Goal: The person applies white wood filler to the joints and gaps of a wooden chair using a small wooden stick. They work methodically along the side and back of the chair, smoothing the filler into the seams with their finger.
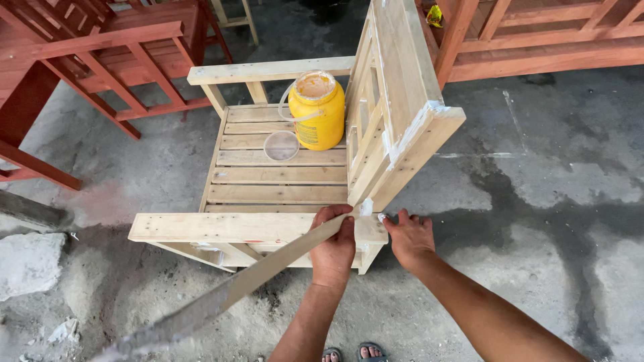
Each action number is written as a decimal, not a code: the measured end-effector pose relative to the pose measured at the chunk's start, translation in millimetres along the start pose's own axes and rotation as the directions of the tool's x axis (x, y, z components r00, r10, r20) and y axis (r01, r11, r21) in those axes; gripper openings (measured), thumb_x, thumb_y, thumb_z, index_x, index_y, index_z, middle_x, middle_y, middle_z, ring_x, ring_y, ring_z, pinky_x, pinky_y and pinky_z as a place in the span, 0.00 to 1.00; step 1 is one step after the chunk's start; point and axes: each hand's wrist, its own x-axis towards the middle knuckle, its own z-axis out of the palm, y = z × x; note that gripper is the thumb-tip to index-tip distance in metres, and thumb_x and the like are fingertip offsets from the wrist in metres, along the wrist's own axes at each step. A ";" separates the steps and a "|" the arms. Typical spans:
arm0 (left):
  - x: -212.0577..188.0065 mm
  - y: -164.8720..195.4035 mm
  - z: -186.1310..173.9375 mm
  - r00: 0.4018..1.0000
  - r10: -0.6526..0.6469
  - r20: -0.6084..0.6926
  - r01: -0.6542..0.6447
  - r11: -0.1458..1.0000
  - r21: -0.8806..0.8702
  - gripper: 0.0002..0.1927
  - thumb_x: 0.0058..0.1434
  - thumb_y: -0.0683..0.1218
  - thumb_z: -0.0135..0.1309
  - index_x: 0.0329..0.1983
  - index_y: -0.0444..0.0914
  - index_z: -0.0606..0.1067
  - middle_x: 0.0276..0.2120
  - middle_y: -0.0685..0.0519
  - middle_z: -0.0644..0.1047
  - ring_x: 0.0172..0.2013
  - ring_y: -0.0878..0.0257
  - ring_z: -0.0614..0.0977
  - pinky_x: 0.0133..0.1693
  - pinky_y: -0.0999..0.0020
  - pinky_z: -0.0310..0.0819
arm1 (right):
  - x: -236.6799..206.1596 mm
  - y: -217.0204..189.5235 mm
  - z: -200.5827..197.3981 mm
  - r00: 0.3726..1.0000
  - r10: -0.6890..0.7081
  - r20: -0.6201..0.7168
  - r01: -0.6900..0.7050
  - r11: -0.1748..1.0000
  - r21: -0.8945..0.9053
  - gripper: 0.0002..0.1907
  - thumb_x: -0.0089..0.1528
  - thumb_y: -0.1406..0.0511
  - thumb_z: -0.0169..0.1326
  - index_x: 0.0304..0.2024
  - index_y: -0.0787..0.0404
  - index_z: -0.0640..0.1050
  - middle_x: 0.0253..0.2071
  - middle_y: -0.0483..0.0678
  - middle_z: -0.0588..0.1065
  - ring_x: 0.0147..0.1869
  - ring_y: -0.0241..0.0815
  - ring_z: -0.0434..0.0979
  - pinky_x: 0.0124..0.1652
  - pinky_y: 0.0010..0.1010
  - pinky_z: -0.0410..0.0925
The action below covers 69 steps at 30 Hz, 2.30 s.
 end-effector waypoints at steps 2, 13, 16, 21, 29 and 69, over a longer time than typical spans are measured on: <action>-0.6 -10.6 3.6 0.988 -0.156 0.003 0.155 0.976 -0.153 0.08 0.59 0.35 0.56 0.41 0.36 0.79 0.35 0.51 0.80 0.37 0.64 0.80 0.42 0.71 0.76 | -2.6 5.4 2.9 0.976 0.029 -0.215 0.040 0.949 0.311 0.29 0.59 0.73 0.49 0.60 0.41 0.76 0.57 0.45 0.68 0.57 0.43 0.74 0.58 0.45 0.59; 0.9 -52.5 21.8 0.893 -0.448 0.045 0.421 0.795 -0.436 0.08 0.57 0.33 0.56 0.39 0.33 0.78 0.34 0.51 0.80 0.35 0.63 0.80 0.39 0.70 0.78 | -28.9 5.6 -1.8 0.777 0.053 -0.627 0.354 0.787 0.505 0.30 0.50 0.79 0.55 0.49 0.44 0.84 0.58 0.41 0.70 0.44 0.35 0.77 0.56 0.40 0.61; 3.4 -55.4 23.2 0.868 -0.493 0.061 0.456 0.742 -0.491 0.08 0.57 0.32 0.55 0.39 0.33 0.78 0.35 0.50 0.80 0.35 0.63 0.81 0.39 0.69 0.80 | -24.1 11.2 6.0 0.798 0.048 -0.600 0.328 0.801 0.501 0.31 0.48 0.79 0.55 0.48 0.45 0.84 0.58 0.41 0.70 0.45 0.36 0.77 0.56 0.41 0.61; 8.8 -55.0 22.9 0.865 -0.500 0.042 0.443 0.722 -0.531 0.07 0.58 0.32 0.55 0.39 0.32 0.77 0.36 0.49 0.79 0.35 0.62 0.80 0.38 0.68 0.80 | 6.7 19.2 33.9 0.836 0.305 -0.457 0.328 0.389 0.861 0.27 0.57 0.79 0.47 0.51 0.50 0.83 0.59 0.41 0.72 0.51 0.34 0.77 0.50 0.33 0.73; 10.1 -48.2 9.2 0.833 -0.553 0.017 0.483 0.710 -0.512 0.07 0.58 0.32 0.55 0.39 0.31 0.77 0.36 0.49 0.79 0.35 0.62 0.80 0.40 0.68 0.81 | 32.1 19.9 46.0 0.979 0.188 0.081 -0.122 0.220 0.968 0.35 0.54 0.81 0.46 0.62 0.52 0.76 0.62 0.46 0.70 0.63 0.42 0.72 0.61 0.32 0.65; 8.5 -58.1 10.9 0.829 -0.559 -0.010 0.491 0.735 -0.468 0.06 0.58 0.33 0.55 0.39 0.31 0.78 0.35 0.48 0.79 0.35 0.60 0.80 0.38 0.66 0.80 | 39.1 12.3 52.9 0.999 -0.036 0.011 -0.015 -0.108 0.994 0.43 0.51 0.87 0.42 0.61 0.48 0.81 0.65 0.41 0.65 0.52 0.41 0.66 0.44 0.25 0.61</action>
